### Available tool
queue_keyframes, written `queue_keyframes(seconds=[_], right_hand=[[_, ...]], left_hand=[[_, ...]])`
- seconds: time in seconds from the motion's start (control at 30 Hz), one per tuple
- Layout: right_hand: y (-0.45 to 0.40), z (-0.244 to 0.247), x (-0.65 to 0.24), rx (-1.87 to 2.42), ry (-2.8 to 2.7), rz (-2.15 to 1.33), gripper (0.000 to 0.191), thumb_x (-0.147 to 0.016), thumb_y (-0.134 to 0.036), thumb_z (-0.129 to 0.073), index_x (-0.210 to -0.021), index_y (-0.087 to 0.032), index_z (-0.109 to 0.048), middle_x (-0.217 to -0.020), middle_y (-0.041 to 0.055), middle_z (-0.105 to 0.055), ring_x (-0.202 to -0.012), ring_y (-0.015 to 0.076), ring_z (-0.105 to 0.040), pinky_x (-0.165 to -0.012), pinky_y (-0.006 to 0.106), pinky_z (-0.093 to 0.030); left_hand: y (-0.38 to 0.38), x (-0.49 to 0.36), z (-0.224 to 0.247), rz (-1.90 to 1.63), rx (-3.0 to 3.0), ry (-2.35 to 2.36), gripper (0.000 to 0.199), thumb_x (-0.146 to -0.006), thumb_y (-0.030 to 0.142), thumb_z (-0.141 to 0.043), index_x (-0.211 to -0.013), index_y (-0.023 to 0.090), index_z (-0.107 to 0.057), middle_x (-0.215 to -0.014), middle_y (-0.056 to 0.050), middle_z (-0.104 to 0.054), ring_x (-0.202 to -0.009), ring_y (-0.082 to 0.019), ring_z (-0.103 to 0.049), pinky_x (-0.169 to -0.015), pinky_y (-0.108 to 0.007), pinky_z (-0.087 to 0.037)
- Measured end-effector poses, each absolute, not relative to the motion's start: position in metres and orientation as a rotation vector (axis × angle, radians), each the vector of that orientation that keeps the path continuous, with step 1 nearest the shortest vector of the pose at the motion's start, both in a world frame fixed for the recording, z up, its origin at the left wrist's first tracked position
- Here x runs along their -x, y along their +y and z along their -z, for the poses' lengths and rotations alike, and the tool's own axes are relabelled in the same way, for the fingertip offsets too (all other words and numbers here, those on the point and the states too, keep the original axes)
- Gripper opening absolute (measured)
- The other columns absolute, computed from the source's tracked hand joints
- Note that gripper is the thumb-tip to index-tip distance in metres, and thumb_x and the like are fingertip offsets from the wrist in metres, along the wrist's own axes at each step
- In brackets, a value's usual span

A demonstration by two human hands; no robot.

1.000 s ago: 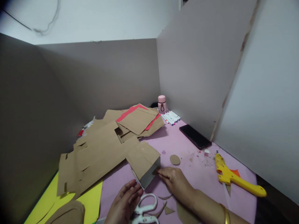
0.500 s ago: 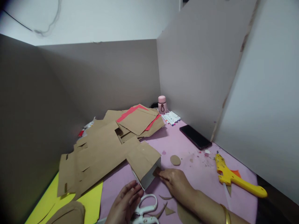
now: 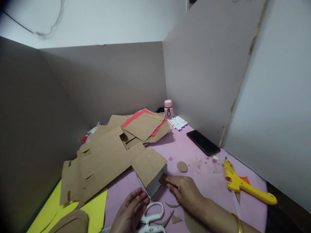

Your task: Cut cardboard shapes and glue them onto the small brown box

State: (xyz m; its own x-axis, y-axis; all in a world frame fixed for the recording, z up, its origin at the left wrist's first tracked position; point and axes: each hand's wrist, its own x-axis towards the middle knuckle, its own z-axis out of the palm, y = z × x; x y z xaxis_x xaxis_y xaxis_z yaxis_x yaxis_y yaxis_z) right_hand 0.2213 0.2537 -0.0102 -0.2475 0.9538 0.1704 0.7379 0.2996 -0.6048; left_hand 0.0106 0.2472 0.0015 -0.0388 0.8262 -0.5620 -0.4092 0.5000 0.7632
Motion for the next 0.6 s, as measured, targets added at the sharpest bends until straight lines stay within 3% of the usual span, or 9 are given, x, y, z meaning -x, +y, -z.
queue_keyframes(seconds=[0.1,0.23,0.33,0.5,0.6], right_hand=[[0.254,0.005,-0.237,1.617,-2.02,-0.542,0.032,-0.091,-0.023,-0.04,-0.106,-0.019,-0.069,-0.103,0.0084,-0.075,-0.094,0.0208,-0.068,-0.081,0.028,-0.048],[0.25,0.0,-0.253,1.743,-2.071,-0.554,0.02,-0.077,-0.023,-0.055,-0.092,-0.019,-0.068,-0.091,0.0094,-0.072,-0.086,0.026,-0.065,-0.076,0.034,-0.046],[0.243,-0.001,-0.251,1.735,-2.14,-0.589,0.026,-0.071,-0.021,-0.059,-0.096,-0.019,-0.065,-0.095,0.0103,-0.067,-0.09,0.0273,-0.061,-0.076,0.035,-0.044],[0.24,-0.001,-0.241,1.659,-2.185,-0.662,0.022,-0.068,-0.011,-0.054,-0.088,-0.019,-0.061,-0.093,0.007,-0.064,-0.085,0.0226,-0.06,-0.072,0.031,-0.042],[0.24,-0.004,-0.241,1.637,-2.14,-0.726,0.024,-0.065,-0.007,-0.053,-0.086,-0.019,-0.057,-0.079,0.0022,-0.064,-0.072,0.0179,-0.059,-0.062,0.025,-0.041]], left_hand=[[0.247,-0.011,0.0,-1.057,-0.436,1.239,0.015,-0.085,0.008,-0.056,-0.098,0.014,-0.054,-0.081,-0.006,-0.072,-0.07,-0.012,-0.071,-0.068,-0.019,-0.054],[0.247,-0.01,0.001,-1.053,-0.456,1.243,0.014,-0.085,0.008,-0.056,-0.098,0.013,-0.054,-0.082,-0.006,-0.071,-0.07,-0.012,-0.07,-0.067,-0.019,-0.054],[0.247,-0.01,0.001,-1.063,-0.475,1.245,0.014,-0.085,0.008,-0.056,-0.098,0.013,-0.055,-0.082,-0.006,-0.072,-0.069,-0.012,-0.07,-0.068,-0.02,-0.054],[0.247,-0.011,-0.001,-1.07,-0.447,1.239,0.014,-0.084,0.008,-0.057,-0.097,0.013,-0.055,-0.081,-0.007,-0.071,-0.07,-0.013,-0.07,-0.069,-0.021,-0.054],[0.248,-0.012,-0.001,-1.066,-0.433,1.255,0.014,-0.085,0.008,-0.055,-0.098,0.012,-0.055,-0.081,-0.007,-0.071,-0.068,-0.012,-0.07,-0.067,-0.02,-0.053]])
